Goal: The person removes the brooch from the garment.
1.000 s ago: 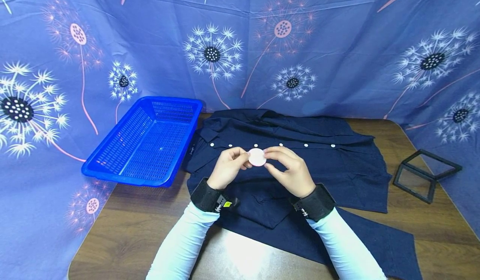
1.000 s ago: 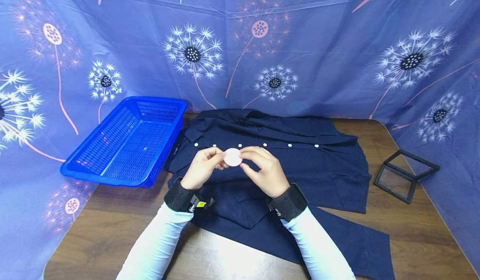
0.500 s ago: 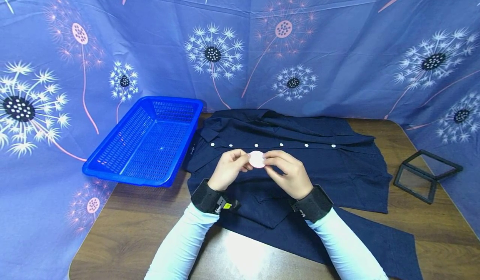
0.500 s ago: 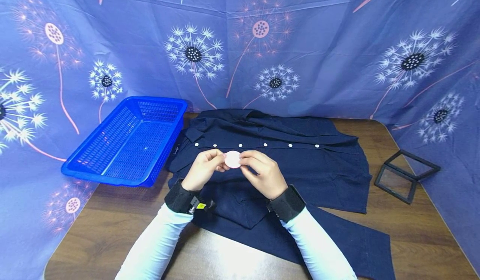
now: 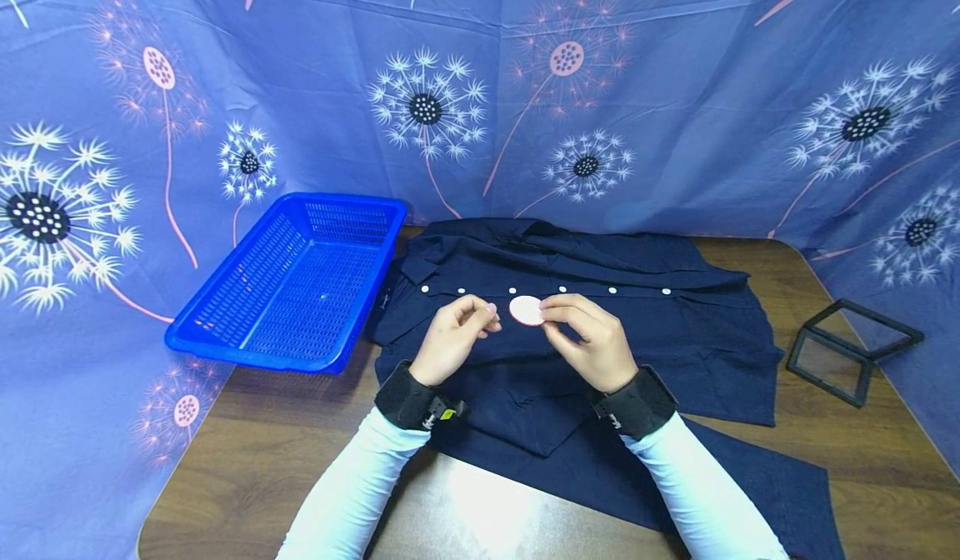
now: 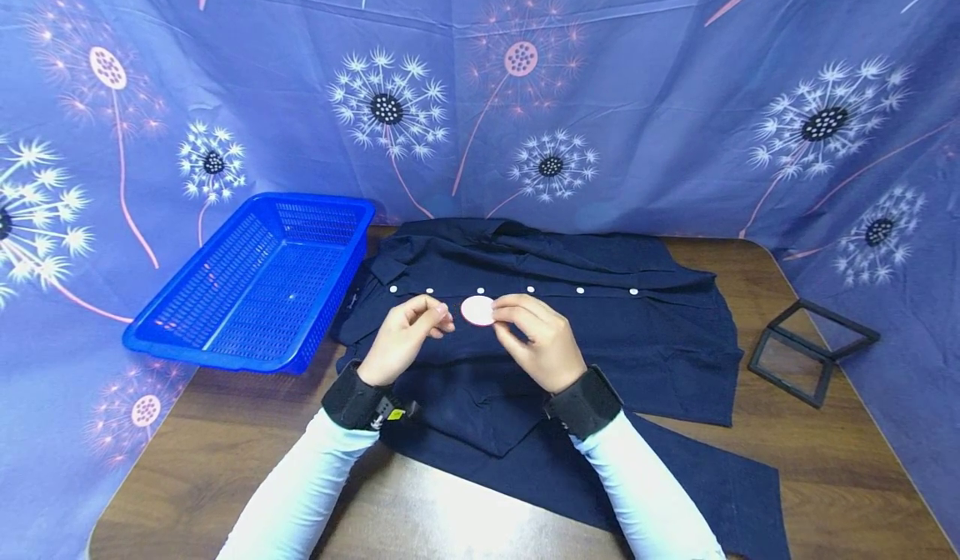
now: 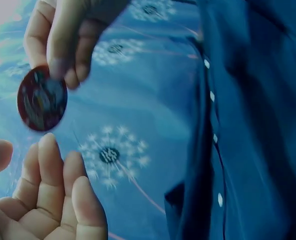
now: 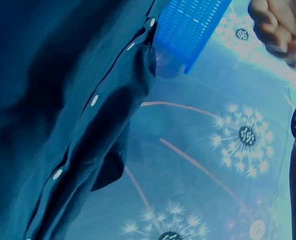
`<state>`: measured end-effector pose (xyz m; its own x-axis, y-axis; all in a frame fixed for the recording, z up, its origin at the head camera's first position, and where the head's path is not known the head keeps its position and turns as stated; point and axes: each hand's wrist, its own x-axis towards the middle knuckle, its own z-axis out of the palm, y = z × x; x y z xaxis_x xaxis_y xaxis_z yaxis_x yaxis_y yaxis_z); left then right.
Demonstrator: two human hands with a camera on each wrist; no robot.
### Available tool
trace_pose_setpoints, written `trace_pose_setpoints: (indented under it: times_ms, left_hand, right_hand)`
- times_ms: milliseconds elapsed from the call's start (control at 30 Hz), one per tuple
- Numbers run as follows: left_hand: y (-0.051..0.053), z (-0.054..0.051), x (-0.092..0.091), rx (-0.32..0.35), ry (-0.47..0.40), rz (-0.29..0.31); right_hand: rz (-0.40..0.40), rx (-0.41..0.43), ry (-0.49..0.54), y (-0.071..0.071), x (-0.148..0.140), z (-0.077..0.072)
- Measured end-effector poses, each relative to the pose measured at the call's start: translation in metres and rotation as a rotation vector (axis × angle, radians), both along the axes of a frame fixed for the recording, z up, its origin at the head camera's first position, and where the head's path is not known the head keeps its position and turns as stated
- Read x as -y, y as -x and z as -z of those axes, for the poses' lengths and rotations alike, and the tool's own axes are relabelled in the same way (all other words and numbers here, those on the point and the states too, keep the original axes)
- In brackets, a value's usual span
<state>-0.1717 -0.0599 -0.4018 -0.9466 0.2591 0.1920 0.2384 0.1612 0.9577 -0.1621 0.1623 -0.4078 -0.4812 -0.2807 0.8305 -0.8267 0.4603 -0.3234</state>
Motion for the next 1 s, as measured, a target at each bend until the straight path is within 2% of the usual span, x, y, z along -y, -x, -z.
trace_pose_setpoints:
  times_ms: [200, 500, 633, 800, 1000]
  left_hand:
    - [0.001, 0.011, 0.017, -0.070, 0.110, -0.048]
    - [-0.004, 0.028, 0.041, -0.115, 0.409, -0.089]
    - [-0.006, 0.034, 0.050, -0.129, 0.500, -0.089]
    - [-0.010, 0.038, 0.058, -0.131, 0.635, -0.034]
    - [-0.015, 0.042, 0.063, -0.045, 0.799, 0.056]
  right_hand:
    - [0.050, 0.014, 0.059, 0.004, -0.015, 0.002]
    - [0.095, 0.051, 0.123, 0.002, -0.037, 0.006]
    - [0.122, 0.061, 0.157, 0.001, -0.052, 0.010]
    - [0.175, 0.096, 0.182, -0.004, -0.073, 0.013]
    - [0.246, 0.126, 0.200, -0.011, -0.097, 0.014]
